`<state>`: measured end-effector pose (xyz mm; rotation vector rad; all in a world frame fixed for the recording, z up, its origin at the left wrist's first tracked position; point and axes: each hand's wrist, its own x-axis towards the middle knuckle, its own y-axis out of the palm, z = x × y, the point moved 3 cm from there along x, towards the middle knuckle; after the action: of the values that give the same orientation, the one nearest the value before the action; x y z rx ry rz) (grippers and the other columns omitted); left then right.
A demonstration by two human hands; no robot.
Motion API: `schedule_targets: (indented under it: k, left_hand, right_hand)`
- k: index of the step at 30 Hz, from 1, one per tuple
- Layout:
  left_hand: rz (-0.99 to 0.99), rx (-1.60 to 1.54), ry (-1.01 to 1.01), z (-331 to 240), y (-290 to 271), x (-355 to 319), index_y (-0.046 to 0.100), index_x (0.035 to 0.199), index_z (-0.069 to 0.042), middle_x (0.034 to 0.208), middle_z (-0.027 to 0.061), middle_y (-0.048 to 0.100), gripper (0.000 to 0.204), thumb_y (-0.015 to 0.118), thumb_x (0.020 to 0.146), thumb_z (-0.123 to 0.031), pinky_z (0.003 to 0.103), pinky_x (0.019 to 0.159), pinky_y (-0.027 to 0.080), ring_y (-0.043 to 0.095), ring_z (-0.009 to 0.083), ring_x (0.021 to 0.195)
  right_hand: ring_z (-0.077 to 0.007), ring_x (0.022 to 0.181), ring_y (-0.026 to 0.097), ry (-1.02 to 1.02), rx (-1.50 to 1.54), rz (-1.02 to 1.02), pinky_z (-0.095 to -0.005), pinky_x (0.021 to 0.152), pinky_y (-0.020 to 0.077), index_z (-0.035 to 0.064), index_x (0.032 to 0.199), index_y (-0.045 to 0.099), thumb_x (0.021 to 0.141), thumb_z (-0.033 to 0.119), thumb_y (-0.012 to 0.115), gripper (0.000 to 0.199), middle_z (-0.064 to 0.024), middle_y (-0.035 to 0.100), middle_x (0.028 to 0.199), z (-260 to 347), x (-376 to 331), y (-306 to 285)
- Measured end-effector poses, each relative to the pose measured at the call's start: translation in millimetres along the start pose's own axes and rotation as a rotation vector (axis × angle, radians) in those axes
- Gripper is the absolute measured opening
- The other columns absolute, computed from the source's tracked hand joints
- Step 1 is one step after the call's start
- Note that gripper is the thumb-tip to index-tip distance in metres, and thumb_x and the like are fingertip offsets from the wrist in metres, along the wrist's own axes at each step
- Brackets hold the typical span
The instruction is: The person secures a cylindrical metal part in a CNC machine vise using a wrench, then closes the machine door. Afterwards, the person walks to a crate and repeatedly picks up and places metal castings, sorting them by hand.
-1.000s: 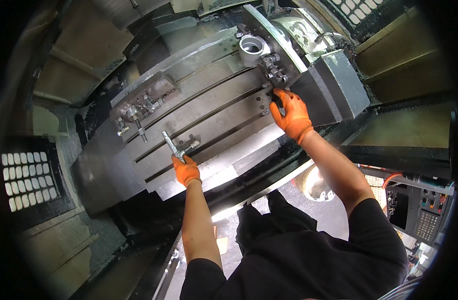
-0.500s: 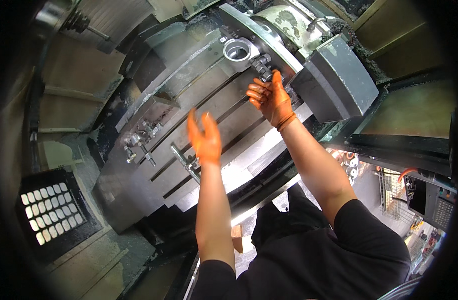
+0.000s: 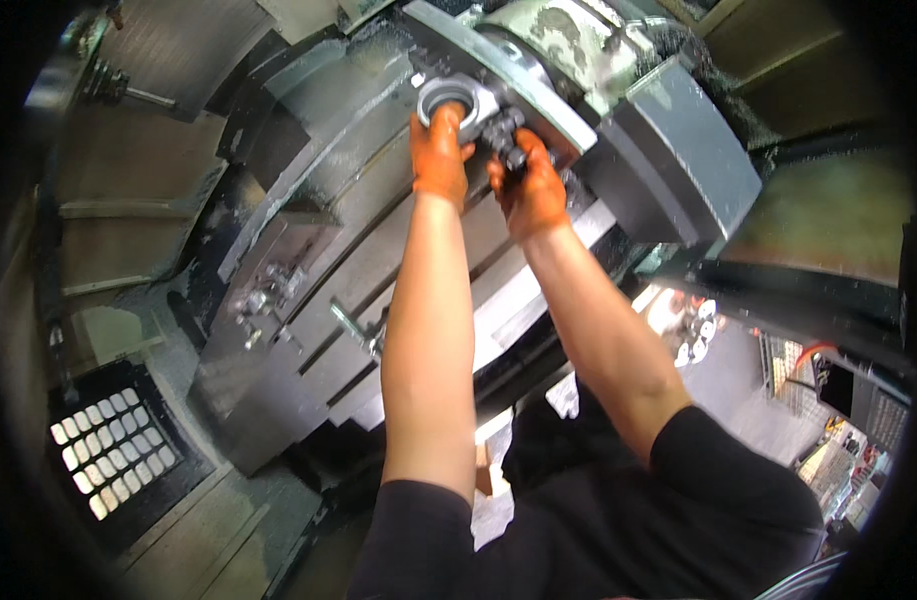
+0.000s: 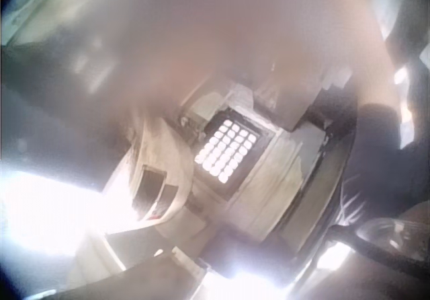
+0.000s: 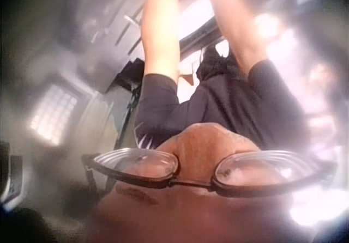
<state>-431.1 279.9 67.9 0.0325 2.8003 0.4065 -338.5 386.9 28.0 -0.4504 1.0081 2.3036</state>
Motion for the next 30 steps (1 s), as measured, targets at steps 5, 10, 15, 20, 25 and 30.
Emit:
schedule_targets:
  k: [5,10,15,20,25,30]
  left_hand:
    - [-0.009,-0.128,0.056,-11.3,7.1,15.4,0.062,0.13,-0.011,0.119,0.004,0.065,0.037,0.061,0.097,-0.028,0.031,0.069,0.055,0.065,0.0166,0.1]
    - [0.187,-0.033,-0.039,-17.3,-1.9,3.9,0.061,0.135,-0.015,0.12,0.0024,0.066,0.05,0.067,0.099,-0.048,0.03,0.08,0.052,0.065,0.0153,0.1]
    - [0.303,-0.222,-0.148,-26.2,-19.3,70.0,0.066,0.133,-0.005,0.126,0.0079,0.071,0.052,0.064,0.099,-0.044,0.036,0.094,0.059,0.071,0.0209,0.111]
    - [0.334,-0.357,-0.145,-12.4,-9.2,104.0,0.076,0.114,0.003,0.118,0.0101,0.075,0.025,0.072,0.093,-0.01,0.033,0.093,0.058,0.072,0.02,0.106]
    - [0.19,-0.258,-0.046,-8.9,-37.1,106.5,0.066,0.127,0.006,0.122,0.0095,0.072,0.042,0.069,0.097,-0.023,0.033,0.092,0.057,0.07,0.0205,0.107]
    - [-0.233,0.66,0.074,26.0,-87.5,-41.1,0.058,0.14,0.003,0.139,0.0272,0.062,0.065,0.061,0.101,-0.049,0.048,0.108,0.047,0.059,0.0428,0.128]
  right_hand:
    - [-0.0248,0.084,0.069,0.08,0.117,0.215,-0.0351,0.076,0.0526,0.0047,0.125,0.066,0.104,0.049,0.06,0.05,-0.0099,0.071,0.1,7.4,17.1,10.8]
    - [-0.0277,0.088,0.073,0.197,0.148,0.213,-0.0371,0.081,0.0565,0.0054,0.117,0.069,0.1,0.049,0.066,0.047,-0.0109,0.074,0.102,10.1,12.8,-4.6]
    - [-0.0289,0.087,0.073,0.183,0.108,0.144,-0.0403,0.081,0.0588,0.0061,0.121,0.069,0.096,0.052,0.071,0.052,-0.0128,0.074,0.104,5.3,10.4,-1.3]
    - [-0.0288,0.087,0.074,0.213,0.169,0.135,-0.0393,0.078,0.0593,0.0065,0.129,0.066,0.105,0.043,0.061,0.045,-0.0139,0.073,0.105,6.7,18.8,-8.2]
    - [-0.0292,0.091,0.074,0.189,0.148,0.166,-0.0392,0.079,0.0595,0.0093,0.134,0.065,0.105,0.043,0.061,0.045,-0.0156,0.072,0.111,-4.2,13.2,7.2]
    - [-0.0249,0.089,0.073,0.24,-0.025,0.174,-0.0348,0.075,0.0581,0.0122,0.137,0.063,0.103,0.054,0.062,0.054,-0.0132,0.072,0.11,23.0,31.3,-25.7]
